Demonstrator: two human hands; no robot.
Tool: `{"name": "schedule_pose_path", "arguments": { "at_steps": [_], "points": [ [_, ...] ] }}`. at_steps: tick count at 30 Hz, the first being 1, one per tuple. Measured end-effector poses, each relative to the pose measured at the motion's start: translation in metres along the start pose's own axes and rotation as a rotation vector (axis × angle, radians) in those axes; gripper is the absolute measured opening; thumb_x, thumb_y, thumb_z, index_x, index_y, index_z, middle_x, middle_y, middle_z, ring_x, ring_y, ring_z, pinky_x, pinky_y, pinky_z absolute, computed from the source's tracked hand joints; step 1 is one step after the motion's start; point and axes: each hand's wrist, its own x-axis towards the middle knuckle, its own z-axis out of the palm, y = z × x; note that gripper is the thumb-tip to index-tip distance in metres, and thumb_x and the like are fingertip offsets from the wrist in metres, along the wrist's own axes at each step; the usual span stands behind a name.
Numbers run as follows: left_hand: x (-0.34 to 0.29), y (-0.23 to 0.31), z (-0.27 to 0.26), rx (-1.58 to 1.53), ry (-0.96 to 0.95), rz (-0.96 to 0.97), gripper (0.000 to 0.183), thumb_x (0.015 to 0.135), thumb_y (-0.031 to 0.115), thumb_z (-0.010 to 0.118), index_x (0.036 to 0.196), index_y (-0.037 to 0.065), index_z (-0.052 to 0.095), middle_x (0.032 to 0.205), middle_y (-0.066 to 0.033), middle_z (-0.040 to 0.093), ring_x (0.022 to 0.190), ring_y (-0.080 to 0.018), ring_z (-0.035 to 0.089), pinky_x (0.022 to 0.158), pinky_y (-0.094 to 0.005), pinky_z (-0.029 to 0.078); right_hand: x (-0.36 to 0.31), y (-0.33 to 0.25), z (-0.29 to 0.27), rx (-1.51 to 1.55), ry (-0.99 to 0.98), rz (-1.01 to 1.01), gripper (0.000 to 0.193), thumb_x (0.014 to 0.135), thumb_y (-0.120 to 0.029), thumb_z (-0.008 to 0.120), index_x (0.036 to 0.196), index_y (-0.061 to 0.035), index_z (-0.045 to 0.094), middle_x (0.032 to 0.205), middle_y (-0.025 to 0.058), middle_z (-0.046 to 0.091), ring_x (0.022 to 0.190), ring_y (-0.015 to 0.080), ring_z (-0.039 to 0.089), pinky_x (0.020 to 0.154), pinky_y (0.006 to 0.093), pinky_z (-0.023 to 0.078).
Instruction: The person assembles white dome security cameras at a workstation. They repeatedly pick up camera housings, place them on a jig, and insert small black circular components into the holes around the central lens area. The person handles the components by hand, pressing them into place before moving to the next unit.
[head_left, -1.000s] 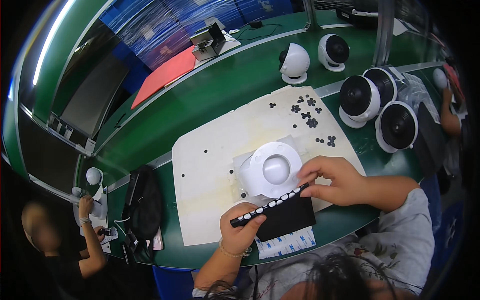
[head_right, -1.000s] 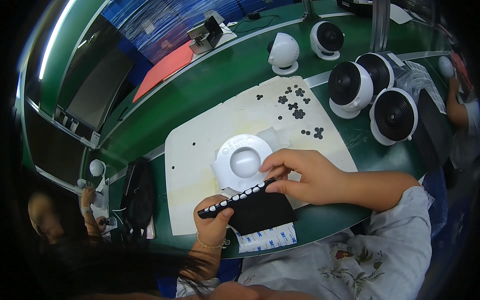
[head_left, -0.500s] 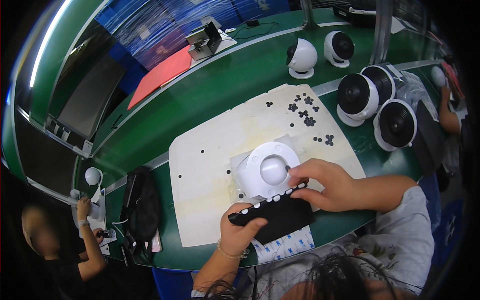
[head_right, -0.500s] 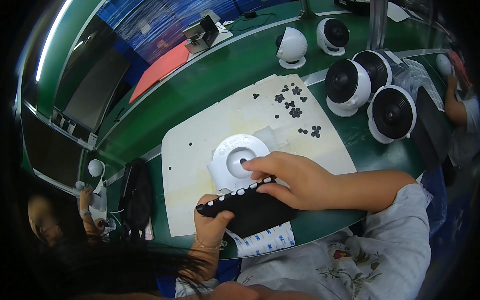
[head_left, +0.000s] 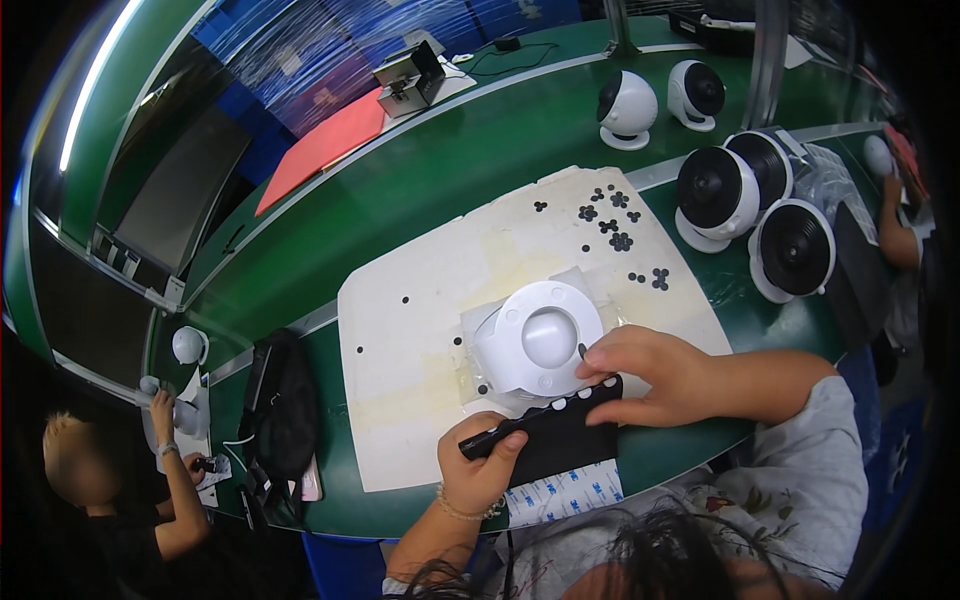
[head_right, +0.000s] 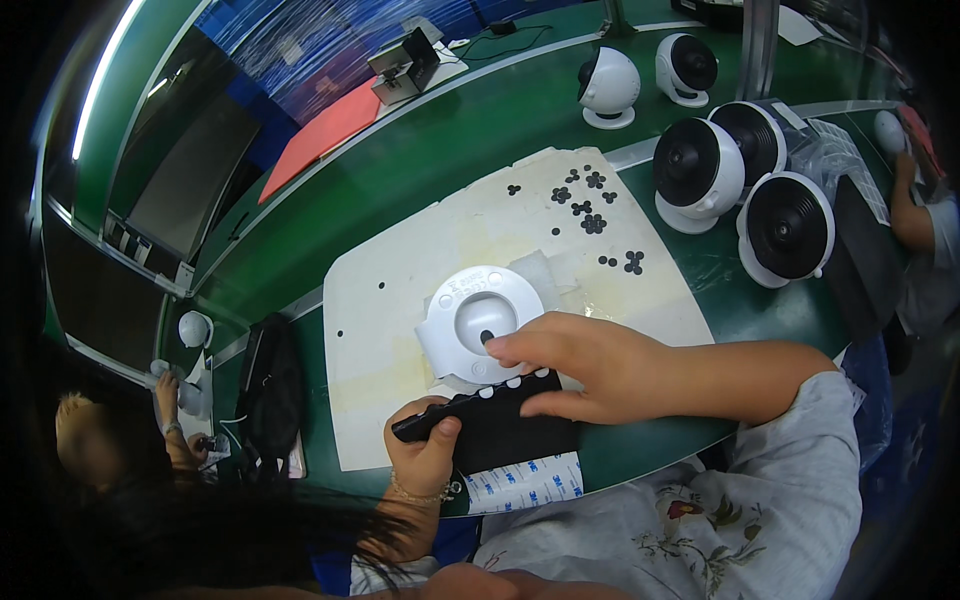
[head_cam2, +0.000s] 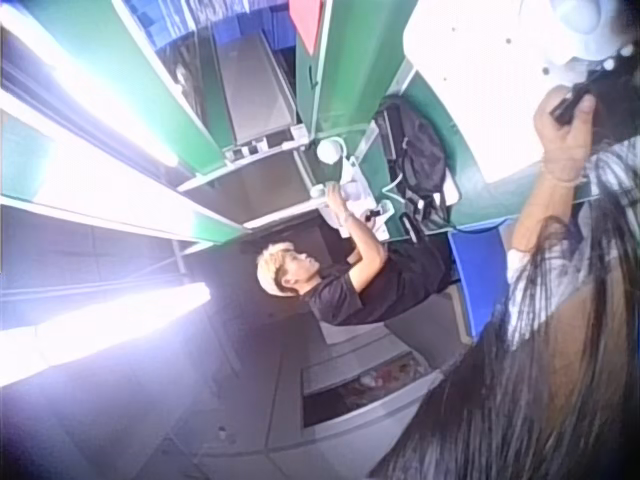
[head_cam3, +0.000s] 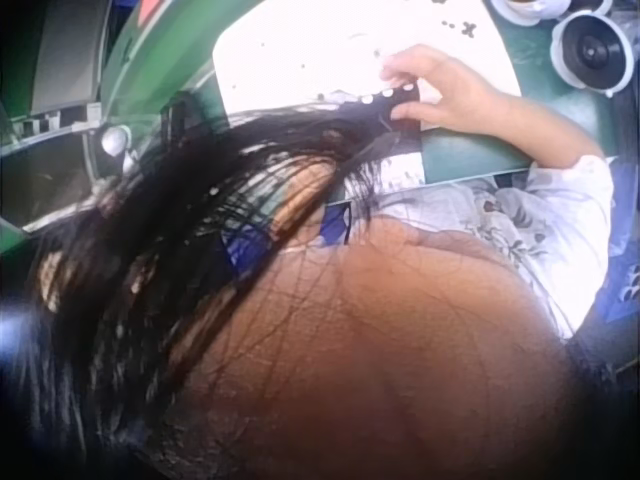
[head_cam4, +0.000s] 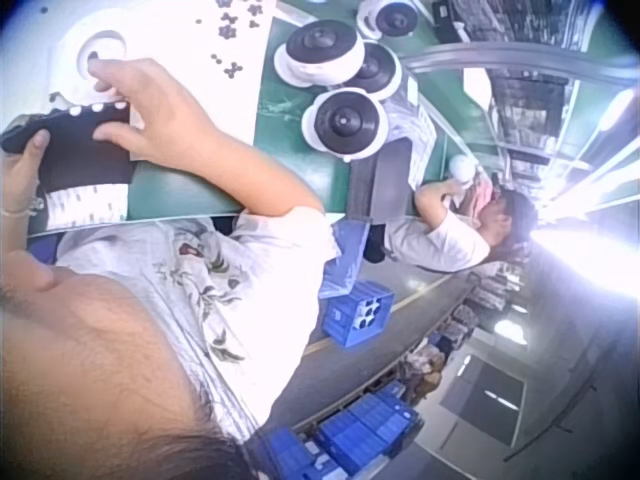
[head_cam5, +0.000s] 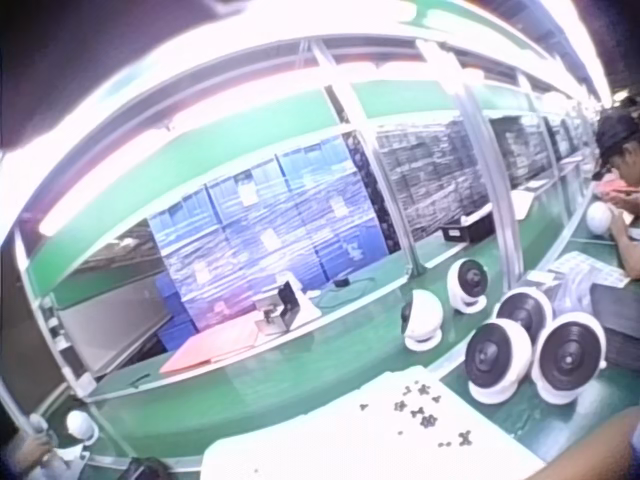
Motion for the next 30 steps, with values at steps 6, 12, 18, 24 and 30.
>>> {"name": "schedule_pose_path", "arguments": {
  "at_steps": [6, 12, 18, 24, 30],
  "points": [
    [0.002, -0.006, -0.003, 0.015, -0.043, 0.061, 0.022, 0.074, 0.008, 0.067, 0.062, -0.001, 0.051, 0.059, -0.007, 0.051, 0.052, -0.0152, 0.045, 0.05, -0.026, 0.036, -0.001, 0.0, 0.002, 0.013, 0.047, 0.025, 0.064, 0.073, -0.001, 0.064, 0.128, -0.0097, 0.032, 0.097, 0.0115, 0.054, 0.082, 0.0242, 0.057, 0.07, 0.0325, 0.048],
    [0.003, -0.006, -0.003, 0.089, -0.039, 0.124, 0.02, 0.071, 0.006, 0.069, 0.063, -0.001, 0.052, 0.059, -0.0087, 0.052, 0.052, -0.0172, 0.048, 0.05, -0.0267, 0.038, 0.0, 0.001, -0.005, 0.044, 0.042, 0.061, 0.065, 0.074, 0.0, 0.063, 0.129, -0.0091, 0.029, 0.088, 0.0108, 0.058, 0.078, 0.0248, 0.058, 0.07, 0.0327, 0.048],
    [0.005, -0.008, -0.004, 0.145, -0.064, 0.203, 0.016, 0.067, 0.001, 0.07, 0.066, -0.002, 0.055, 0.063, -0.0113, 0.056, 0.055, -0.0213, 0.054, 0.052, -0.0275, 0.042, 0.001, -0.003, -0.009, -0.038, 0.0, 0.062, 0.056, 0.074, -0.001, 0.062, 0.124, -0.0095, 0.037, 0.084, 0.0095, 0.058, 0.077, 0.0254, 0.057, 0.07, 0.0346, 0.046],
    [0.006, -0.006, -0.004, 0.173, -0.058, 0.18, 0.015, 0.067, 0.002, 0.07, 0.066, -0.002, 0.055, 0.062, -0.0113, 0.056, 0.055, -0.0209, 0.054, 0.052, -0.0276, 0.042, 0.005, -0.002, -0.013, -0.281, -0.096, -0.125, 0.048, 0.072, 0.003, 0.06, 0.116, -0.0109, 0.047, 0.082, 0.0065, 0.057, 0.08, 0.0259, 0.054, 0.076, 0.036, 0.04],
    [0.004, -0.006, -0.003, 0.128, -0.067, 0.126, 0.015, 0.068, 0.002, 0.07, 0.065, -0.001, 0.055, 0.061, -0.0112, 0.056, 0.054, -0.021, 0.053, 0.052, -0.0279, 0.041, 0.003, 0.0, -0.009, 0.013, 0.148, -0.143, 0.044, 0.07, 0.004, 0.061, 0.111, -0.0074, 0.049, 0.091, 0.0063, 0.056, 0.088, 0.0249, 0.053, 0.08, 0.0365, 0.037]
  ]
}}
